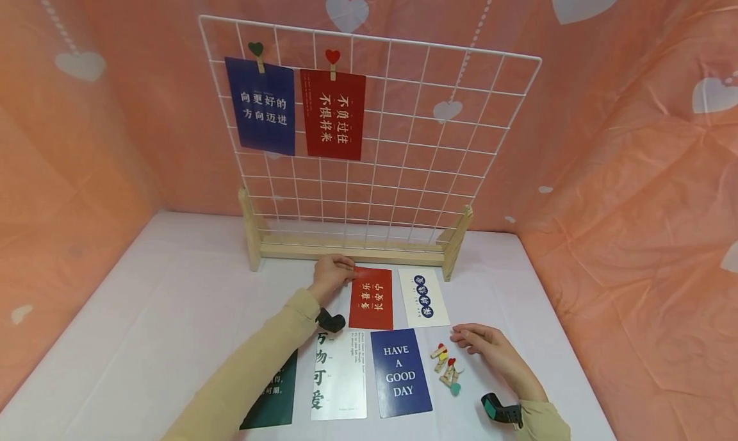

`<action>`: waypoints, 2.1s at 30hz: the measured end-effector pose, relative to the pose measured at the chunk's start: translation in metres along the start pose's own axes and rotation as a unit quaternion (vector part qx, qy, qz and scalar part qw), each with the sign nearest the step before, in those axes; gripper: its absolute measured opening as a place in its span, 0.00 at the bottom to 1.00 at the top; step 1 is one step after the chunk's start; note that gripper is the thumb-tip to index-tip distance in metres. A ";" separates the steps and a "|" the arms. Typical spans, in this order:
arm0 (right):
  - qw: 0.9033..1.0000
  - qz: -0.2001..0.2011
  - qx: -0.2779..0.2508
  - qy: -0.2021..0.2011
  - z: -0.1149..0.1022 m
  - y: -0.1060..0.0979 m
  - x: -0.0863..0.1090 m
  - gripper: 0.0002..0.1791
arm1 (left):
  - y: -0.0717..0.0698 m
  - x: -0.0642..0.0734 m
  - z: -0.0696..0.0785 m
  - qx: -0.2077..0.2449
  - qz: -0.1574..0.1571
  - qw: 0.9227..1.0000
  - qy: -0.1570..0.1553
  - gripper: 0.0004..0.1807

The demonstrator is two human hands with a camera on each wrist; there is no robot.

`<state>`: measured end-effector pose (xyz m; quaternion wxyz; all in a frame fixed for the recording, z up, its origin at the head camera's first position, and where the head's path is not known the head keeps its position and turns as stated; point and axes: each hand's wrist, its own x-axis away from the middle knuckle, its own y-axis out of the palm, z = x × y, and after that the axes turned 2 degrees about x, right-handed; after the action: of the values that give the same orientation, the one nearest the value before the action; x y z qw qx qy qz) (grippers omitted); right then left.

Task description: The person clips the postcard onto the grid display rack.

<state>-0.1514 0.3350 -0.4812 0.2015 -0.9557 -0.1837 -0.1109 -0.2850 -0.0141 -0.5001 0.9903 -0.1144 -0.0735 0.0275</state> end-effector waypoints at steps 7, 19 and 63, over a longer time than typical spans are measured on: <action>1.000 -0.003 -0.004 -0.005 0.001 -0.001 -0.001 0.27 | -0.003 0.003 0.005 0.060 -0.002 0.998 -0.017 0.10; 1.000 -0.002 -0.004 -0.002 0.001 -0.001 -0.002 0.26 | -0.010 0.005 0.009 0.102 -0.004 0.994 -0.045 0.12; 0.999 -0.034 0.037 0.010 0.002 0.002 -0.005 0.19 | -0.047 -0.002 0.013 0.209 -0.099 0.972 -0.048 0.12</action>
<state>-0.1547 0.3321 -0.4851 0.2344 -0.9396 -0.2185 -0.1202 -0.2876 -0.0566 -0.4769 0.9855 0.1041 -0.1241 -0.0502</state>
